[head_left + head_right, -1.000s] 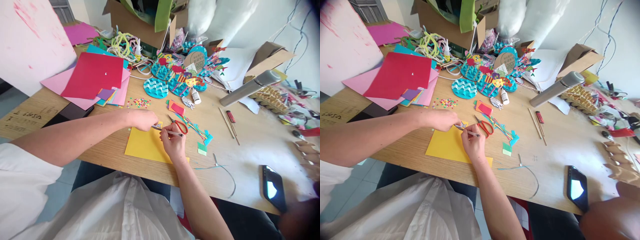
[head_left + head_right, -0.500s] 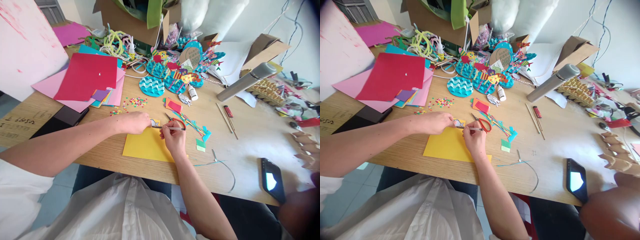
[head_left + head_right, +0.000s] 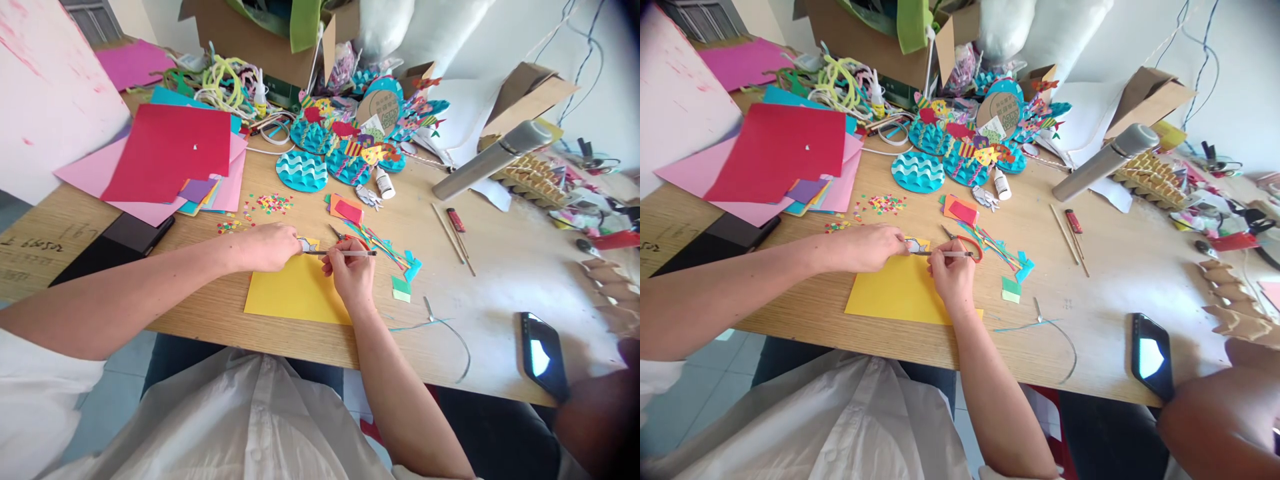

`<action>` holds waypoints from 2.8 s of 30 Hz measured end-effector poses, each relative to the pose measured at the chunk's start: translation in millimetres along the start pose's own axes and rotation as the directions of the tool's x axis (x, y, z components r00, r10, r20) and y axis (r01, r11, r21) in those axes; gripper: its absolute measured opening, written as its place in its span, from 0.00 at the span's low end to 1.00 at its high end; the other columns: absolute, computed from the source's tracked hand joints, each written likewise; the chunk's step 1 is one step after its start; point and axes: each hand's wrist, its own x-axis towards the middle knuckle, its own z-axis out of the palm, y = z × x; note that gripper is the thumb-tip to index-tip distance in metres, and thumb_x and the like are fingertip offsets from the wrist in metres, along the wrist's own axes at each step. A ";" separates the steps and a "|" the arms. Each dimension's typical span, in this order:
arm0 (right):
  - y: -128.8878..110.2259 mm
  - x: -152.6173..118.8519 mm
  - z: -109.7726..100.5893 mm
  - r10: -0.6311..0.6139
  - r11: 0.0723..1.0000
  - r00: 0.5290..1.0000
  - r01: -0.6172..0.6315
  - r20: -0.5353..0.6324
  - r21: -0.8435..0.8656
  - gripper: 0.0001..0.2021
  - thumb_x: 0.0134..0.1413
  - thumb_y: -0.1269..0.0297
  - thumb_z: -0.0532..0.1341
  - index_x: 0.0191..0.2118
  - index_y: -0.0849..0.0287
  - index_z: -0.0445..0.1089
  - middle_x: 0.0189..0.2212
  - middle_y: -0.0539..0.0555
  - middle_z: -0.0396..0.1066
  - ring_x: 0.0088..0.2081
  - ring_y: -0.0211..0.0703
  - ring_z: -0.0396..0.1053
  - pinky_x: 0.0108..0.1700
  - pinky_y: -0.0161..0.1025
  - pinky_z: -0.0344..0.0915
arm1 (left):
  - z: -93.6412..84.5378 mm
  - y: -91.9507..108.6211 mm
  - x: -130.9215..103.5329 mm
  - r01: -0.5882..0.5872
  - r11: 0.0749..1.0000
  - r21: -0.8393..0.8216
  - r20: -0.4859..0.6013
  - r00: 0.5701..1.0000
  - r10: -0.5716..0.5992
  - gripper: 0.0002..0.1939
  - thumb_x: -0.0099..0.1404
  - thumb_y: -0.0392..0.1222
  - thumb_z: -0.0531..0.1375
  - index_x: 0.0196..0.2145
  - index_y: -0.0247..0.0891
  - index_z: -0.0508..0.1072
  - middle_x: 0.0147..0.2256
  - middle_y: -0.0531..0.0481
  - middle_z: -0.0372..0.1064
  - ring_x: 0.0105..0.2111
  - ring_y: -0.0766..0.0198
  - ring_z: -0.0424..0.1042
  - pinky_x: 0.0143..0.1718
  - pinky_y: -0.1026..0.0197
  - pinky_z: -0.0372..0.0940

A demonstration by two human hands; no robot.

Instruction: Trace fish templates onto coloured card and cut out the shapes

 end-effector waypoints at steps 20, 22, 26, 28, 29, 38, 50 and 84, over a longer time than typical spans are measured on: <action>4.2 4.0 -4.5 -0.017 1.000 0.999 0.016 -0.045 -0.024 0.03 0.47 0.66 0.58 0.27 0.56 0.62 0.17 0.46 0.70 0.17 0.37 0.68 0.18 0.32 0.62 | 8.6 6.0 5.4 -0.039 0.977 0.209 -0.072 0.996 0.055 0.17 0.65 0.31 0.48 0.40 0.33 0.76 0.34 0.39 0.73 0.38 0.54 0.73 0.40 0.57 0.65; 5.7 4.7 -4.7 -0.009 1.000 0.999 0.007 -0.048 -0.026 0.02 0.47 0.66 0.58 0.27 0.56 0.62 0.18 0.46 0.70 0.17 0.37 0.68 0.18 0.32 0.62 | 12.8 5.4 7.1 -0.045 0.972 0.231 -0.108 0.992 0.072 0.17 0.64 0.30 0.49 0.42 0.32 0.76 0.33 0.39 0.73 0.37 0.53 0.73 0.39 0.56 0.65; 6.8 5.9 -5.0 0.003 0.999 0.998 -0.005 -0.058 -0.035 0.02 0.47 0.65 0.58 0.28 0.56 0.62 0.18 0.45 0.70 0.17 0.37 0.69 0.19 0.31 0.62 | 19.4 4.1 8.9 -0.036 0.971 0.235 -0.176 0.981 0.078 0.16 0.62 0.29 0.52 0.43 0.32 0.76 0.32 0.41 0.73 0.37 0.54 0.73 0.40 0.56 0.65; 6.7 6.2 -5.1 0.000 1.000 0.999 -0.001 -0.053 -0.022 0.03 0.48 0.65 0.58 0.28 0.55 0.62 0.17 0.45 0.69 0.17 0.37 0.68 0.19 0.31 0.62 | 21.8 3.2 9.2 -0.034 0.974 0.222 -0.201 0.976 0.080 0.15 0.62 0.29 0.53 0.41 0.32 0.77 0.32 0.42 0.73 0.37 0.55 0.74 0.40 0.57 0.66; 6.6 6.3 -5.1 -0.002 1.000 0.999 0.001 -0.050 -0.015 0.03 0.48 0.65 0.58 0.28 0.55 0.61 0.17 0.45 0.69 0.17 0.37 0.68 0.19 0.31 0.62 | 22.7 2.8 9.2 -0.031 0.977 0.213 -0.209 0.975 0.077 0.14 0.62 0.29 0.53 0.40 0.33 0.77 0.32 0.42 0.73 0.37 0.55 0.74 0.39 0.57 0.66; 8.7 6.9 -5.4 -0.023 1.000 0.999 0.022 -0.043 -0.018 0.03 0.48 0.66 0.57 0.28 0.55 0.61 0.18 0.45 0.69 0.18 0.36 0.67 0.20 0.31 0.61 | 27.4 2.1 13.5 -0.055 0.971 0.232 -0.281 0.952 0.121 0.14 0.62 0.27 0.54 0.42 0.32 0.76 0.34 0.44 0.74 0.39 0.56 0.73 0.38 0.58 0.66; 11.0 7.7 -6.2 -0.025 0.999 0.998 0.024 -0.050 -0.031 0.02 0.46 0.68 0.57 0.28 0.55 0.61 0.17 0.44 0.68 0.18 0.35 0.67 0.21 0.31 0.59 | 33.4 -2.0 17.5 -0.105 0.973 0.203 -0.314 0.934 0.167 0.16 0.68 0.30 0.51 0.46 0.33 0.76 0.35 0.44 0.71 0.41 0.56 0.70 0.39 0.58 0.65; 7.7 6.3 -3.9 -0.157 0.972 0.988 0.153 -0.006 -0.176 0.04 0.47 0.68 0.58 0.26 0.54 0.60 0.19 0.44 0.63 0.20 0.36 0.60 0.22 0.33 0.55 | 37.8 1.6 18.8 -0.169 0.924 0.344 -0.358 0.886 0.296 0.11 0.68 0.29 0.52 0.40 0.30 0.74 0.37 0.42 0.74 0.40 0.57 0.71 0.40 0.57 0.66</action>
